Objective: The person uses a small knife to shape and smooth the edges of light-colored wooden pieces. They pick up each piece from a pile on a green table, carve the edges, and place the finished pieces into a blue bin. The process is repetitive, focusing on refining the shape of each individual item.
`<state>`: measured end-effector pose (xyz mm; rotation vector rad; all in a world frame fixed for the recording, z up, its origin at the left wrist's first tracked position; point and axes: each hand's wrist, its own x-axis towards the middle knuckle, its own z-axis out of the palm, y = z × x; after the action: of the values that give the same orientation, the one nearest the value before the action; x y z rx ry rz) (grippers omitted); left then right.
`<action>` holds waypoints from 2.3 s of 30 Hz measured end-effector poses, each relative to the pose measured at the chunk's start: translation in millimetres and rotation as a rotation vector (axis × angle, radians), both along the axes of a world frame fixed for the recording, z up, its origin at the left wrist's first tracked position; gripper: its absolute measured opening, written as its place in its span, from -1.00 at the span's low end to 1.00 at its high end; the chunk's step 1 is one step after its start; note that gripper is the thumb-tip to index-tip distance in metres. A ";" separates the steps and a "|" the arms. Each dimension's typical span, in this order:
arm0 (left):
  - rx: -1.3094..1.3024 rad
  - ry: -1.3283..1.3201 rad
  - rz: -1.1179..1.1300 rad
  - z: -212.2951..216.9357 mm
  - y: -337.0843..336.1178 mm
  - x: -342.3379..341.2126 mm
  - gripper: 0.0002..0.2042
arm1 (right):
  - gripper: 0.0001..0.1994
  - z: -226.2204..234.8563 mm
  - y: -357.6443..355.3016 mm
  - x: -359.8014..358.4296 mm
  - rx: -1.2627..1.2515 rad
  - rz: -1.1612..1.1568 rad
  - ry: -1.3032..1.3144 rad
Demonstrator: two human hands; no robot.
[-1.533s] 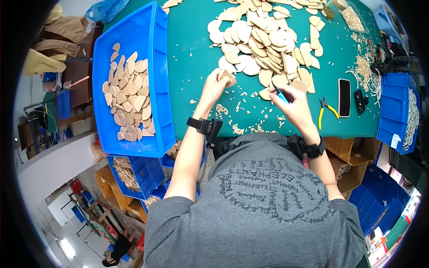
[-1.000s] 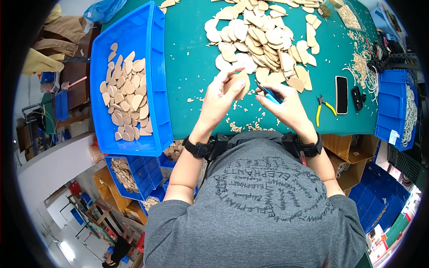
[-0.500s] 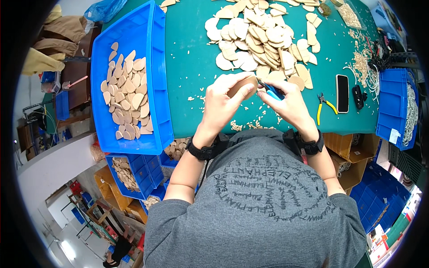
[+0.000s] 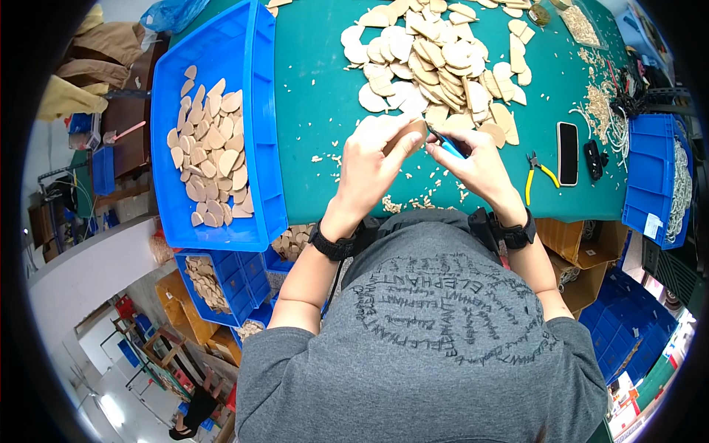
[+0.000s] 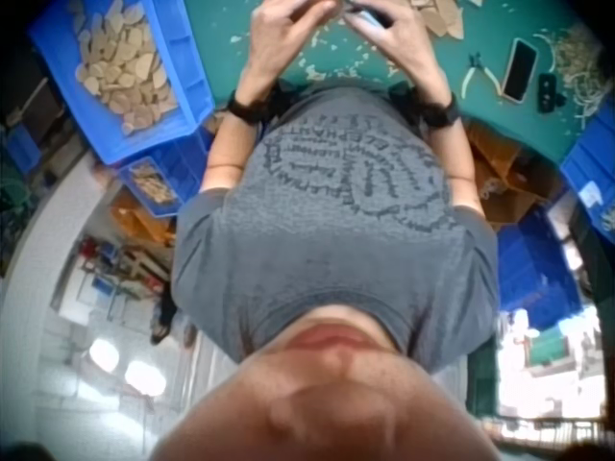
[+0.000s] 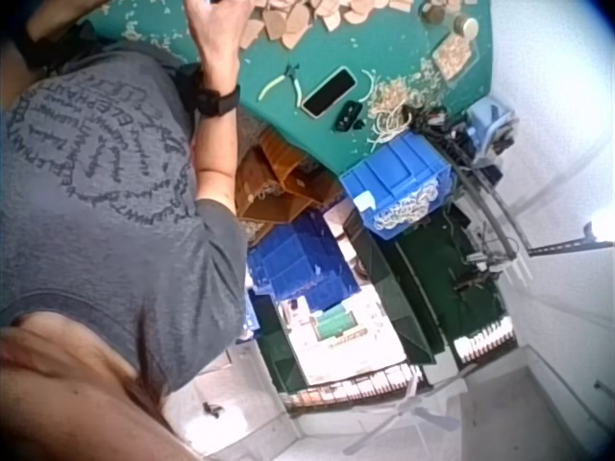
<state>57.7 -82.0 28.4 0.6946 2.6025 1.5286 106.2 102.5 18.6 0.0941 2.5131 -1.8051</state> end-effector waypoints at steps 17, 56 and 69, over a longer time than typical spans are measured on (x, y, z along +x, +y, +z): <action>0.045 -0.123 0.114 0.7 -23.8 5.9 -0.71 | -0.76 -8.3 3.6 1.1 -0.092 -0.064 -0.081; 0.759 -1.106 -0.282 -10.4 28.9 -35.5 -0.59 | -0.67 4.0 36.9 6.4 -0.090 -0.136 -0.101; 0.401 -0.582 -0.043 7.0 13.4 -2.4 -0.62 | -0.68 11.9 11.2 15.5 0.016 -0.084 -0.095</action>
<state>55.3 -68.6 35.4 0.2525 1.8739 1.9054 121.7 113.8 30.5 0.2835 2.4933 -1.7653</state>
